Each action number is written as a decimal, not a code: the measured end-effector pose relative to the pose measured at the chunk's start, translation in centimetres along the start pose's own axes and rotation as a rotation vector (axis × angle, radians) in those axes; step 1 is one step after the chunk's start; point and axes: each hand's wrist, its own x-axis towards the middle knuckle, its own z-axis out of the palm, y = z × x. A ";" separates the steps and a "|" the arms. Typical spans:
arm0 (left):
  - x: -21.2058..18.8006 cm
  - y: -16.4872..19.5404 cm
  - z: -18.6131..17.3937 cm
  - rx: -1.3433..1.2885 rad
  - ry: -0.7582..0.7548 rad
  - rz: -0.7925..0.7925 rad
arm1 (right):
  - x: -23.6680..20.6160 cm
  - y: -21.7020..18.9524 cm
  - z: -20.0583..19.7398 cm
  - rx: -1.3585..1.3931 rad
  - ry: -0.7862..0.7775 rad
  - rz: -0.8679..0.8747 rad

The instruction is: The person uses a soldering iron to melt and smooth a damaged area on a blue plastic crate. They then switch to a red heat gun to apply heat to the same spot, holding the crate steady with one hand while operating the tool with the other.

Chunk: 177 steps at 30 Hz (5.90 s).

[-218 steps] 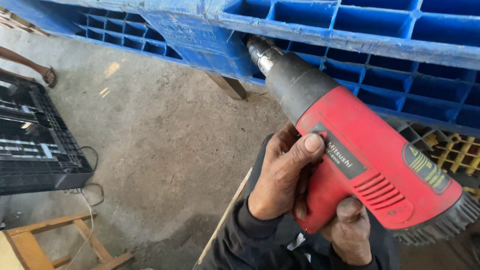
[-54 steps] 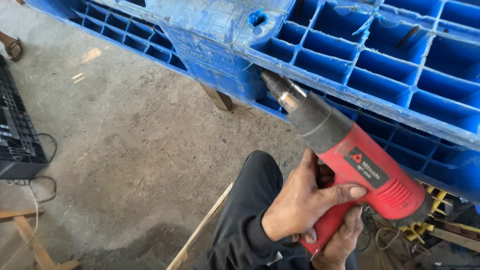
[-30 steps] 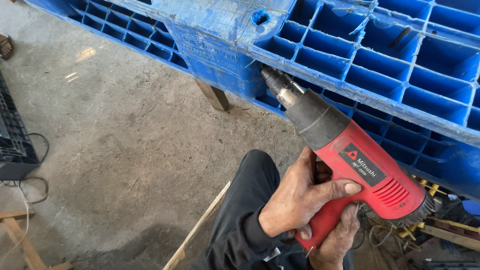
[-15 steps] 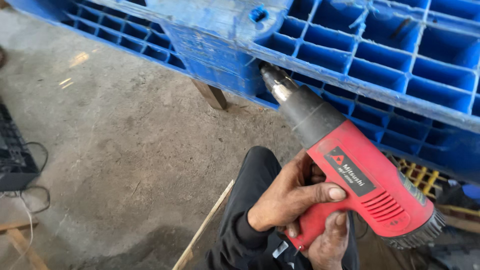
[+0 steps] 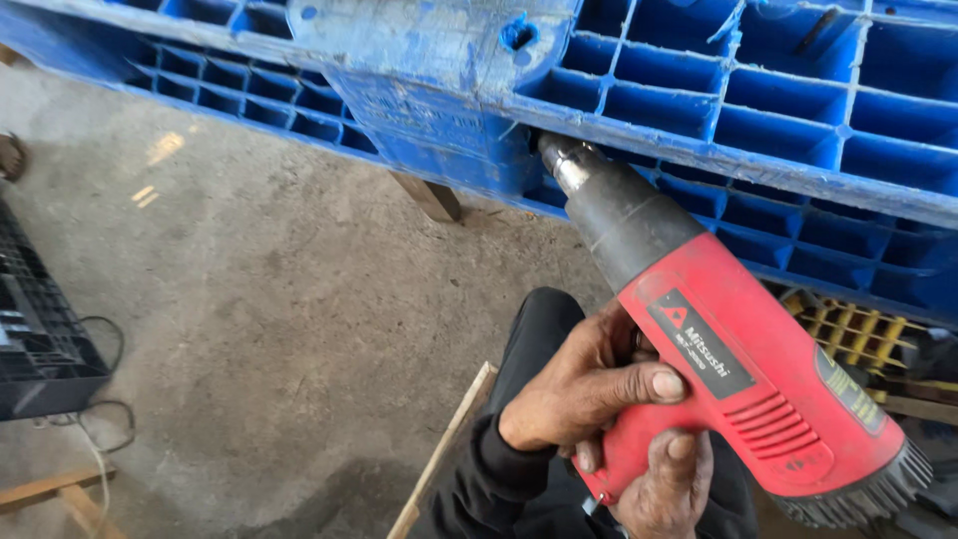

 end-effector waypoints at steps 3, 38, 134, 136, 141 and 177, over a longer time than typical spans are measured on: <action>0.2 0.1 0.1 -0.045 -0.009 -0.003 | 0.1 -0.3 0.0 -0.016 -0.030 0.010; 2.3 2.3 -0.7 -0.010 -0.052 -0.015 | 2.5 -0.3 1.4 -0.197 0.045 -0.085; 1.2 -0.5 6.0 0.922 0.513 0.161 | 4.7 0.9 -5.3 -0.068 0.035 0.057; 1.0 -1.1 6.4 0.966 0.552 0.145 | 4.4 1.0 -5.9 -0.025 0.071 0.123; 0.5 -1.9 7.4 1.015 0.583 0.155 | 3.6 1.0 -6.6 0.089 0.094 0.174; 10.8 -5.9 -9.5 0.081 0.570 0.620 | 4.1 0.4 -5.7 0.368 -0.149 0.194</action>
